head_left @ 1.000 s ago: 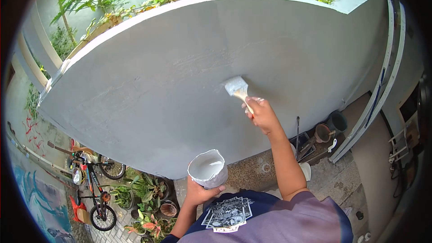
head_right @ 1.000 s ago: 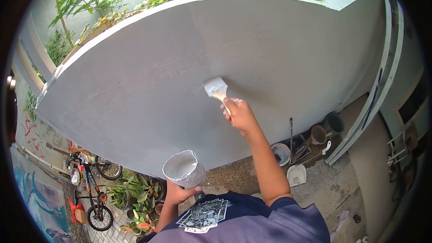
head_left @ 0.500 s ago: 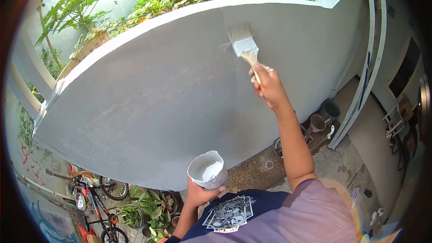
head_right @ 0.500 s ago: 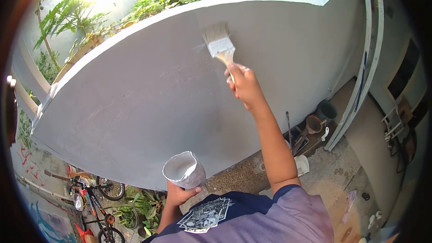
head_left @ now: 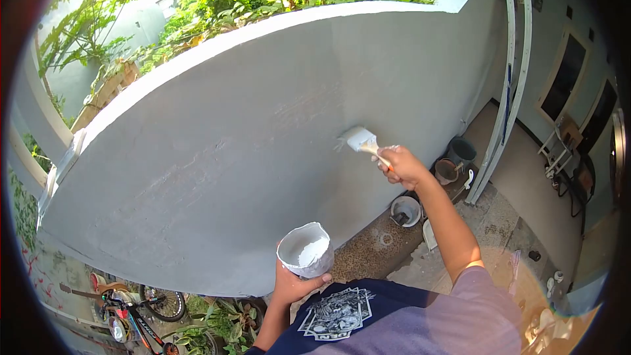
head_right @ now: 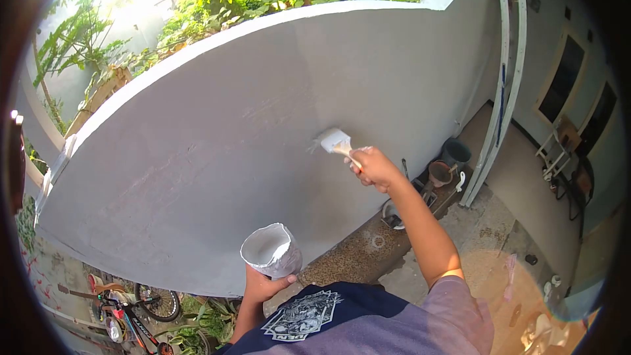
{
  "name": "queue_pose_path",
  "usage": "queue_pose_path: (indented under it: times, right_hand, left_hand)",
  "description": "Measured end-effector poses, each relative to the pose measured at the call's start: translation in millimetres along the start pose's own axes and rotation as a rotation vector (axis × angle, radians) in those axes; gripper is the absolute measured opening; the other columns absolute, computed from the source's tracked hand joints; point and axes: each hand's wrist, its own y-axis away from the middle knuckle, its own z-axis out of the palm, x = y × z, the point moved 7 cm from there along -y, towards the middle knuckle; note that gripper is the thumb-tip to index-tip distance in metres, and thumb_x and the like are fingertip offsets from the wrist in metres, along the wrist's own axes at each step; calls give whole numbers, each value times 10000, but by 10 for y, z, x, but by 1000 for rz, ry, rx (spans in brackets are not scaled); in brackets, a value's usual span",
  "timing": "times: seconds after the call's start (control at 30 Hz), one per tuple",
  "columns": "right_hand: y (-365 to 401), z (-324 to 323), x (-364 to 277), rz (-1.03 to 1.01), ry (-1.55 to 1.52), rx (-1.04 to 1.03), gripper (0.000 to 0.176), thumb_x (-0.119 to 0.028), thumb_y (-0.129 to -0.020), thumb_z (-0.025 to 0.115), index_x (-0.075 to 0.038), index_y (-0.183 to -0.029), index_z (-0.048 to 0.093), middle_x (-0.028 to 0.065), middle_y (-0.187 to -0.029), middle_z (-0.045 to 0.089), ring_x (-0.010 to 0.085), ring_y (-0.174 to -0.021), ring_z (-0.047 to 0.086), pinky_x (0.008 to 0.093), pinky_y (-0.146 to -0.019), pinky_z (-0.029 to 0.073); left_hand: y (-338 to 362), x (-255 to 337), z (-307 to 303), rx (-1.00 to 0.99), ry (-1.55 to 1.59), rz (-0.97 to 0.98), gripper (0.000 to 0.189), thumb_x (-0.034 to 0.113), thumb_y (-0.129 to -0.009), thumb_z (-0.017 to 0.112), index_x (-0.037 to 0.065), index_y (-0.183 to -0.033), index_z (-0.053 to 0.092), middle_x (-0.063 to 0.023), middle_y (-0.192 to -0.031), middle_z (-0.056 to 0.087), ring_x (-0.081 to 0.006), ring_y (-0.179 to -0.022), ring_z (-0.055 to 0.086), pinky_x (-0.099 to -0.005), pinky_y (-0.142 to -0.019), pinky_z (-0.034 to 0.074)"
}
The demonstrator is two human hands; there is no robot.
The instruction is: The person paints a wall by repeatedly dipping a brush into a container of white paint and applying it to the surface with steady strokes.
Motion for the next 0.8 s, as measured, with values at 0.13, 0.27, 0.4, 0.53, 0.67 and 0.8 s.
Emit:
queue_pose_path:
  times: [0.13, 0.27, 0.4, 0.53, 0.67, 0.8]
  right_hand:
    - [73, 184, -1060, -219, -9, -48, 244, -203, -1011, 497, 18, -1008, 601, -5, -665, 513, 43, -401, 330, 241, -391, 263]
    - [261, 267, -1550, -273, 64, -29, 258, -218, -1028, 501, 14, -1056, 612, -33, -639, 495, 26, -396, 330, 220, -399, 268]
    - [531, 297, -2067, -473, -31, 18, 275, -234, -1038, 501, 16, -1112, 587, -38, -637, 483, 19, -396, 320, 211, -400, 254]
    - [518, 257, -2369, -610, -95, 68, 301, -258, -1035, 506, 21, -1132, 567, -31, -664, 459, 16, -412, 294, 214, -433, 273]
    - [311, 374, -1932, -571, -120, 29, 293, -272, -1028, 506, 6, -1106, 558, -19, -680, 475, 34, -420, 303, 230, -431, 290]
    - [90, 443, -825, -314, -88, 130, 274, -291, -1032, 484, -28, -1058, 557, -18, -641, 480, 48, -393, 327, 235, -391, 271]
  left_hand:
    - [87, -40, -115, -23, 68, -59, 943, 227, -609, 966, -26, -1352, 444, -155, -1270, 599, -256, -1178, 602, -410, -1024, 471]
    - [147, -29, -267, -7, 99, -47, 929, 215, -620, 955, -35, -1369, 464, -144, -1284, 599, -254, -1182, 599, -412, -1029, 467]
    - [191, -58, -325, -53, 150, -109, 941, 229, -617, 959, -40, -1369, 461, -146, -1280, 598, -256, -1182, 599, -414, -1029, 467]
    - [264, -68, -406, -67, 131, -86, 932, 228, -616, 956, -45, -1362, 468, -146, -1271, 601, -255, -1178, 600, -414, -1028, 468]
    - [378, -35, -512, -35, 137, -106, 917, 215, -614, 952, -47, -1355, 478, -141, -1260, 605, -253, -1170, 601, -410, -1024, 469]
    - [508, 46, -655, -9, 148, -141, 913, 208, -612, 952, -51, -1350, 482, -141, -1254, 606, -251, -1165, 602, -406, -1022, 470]
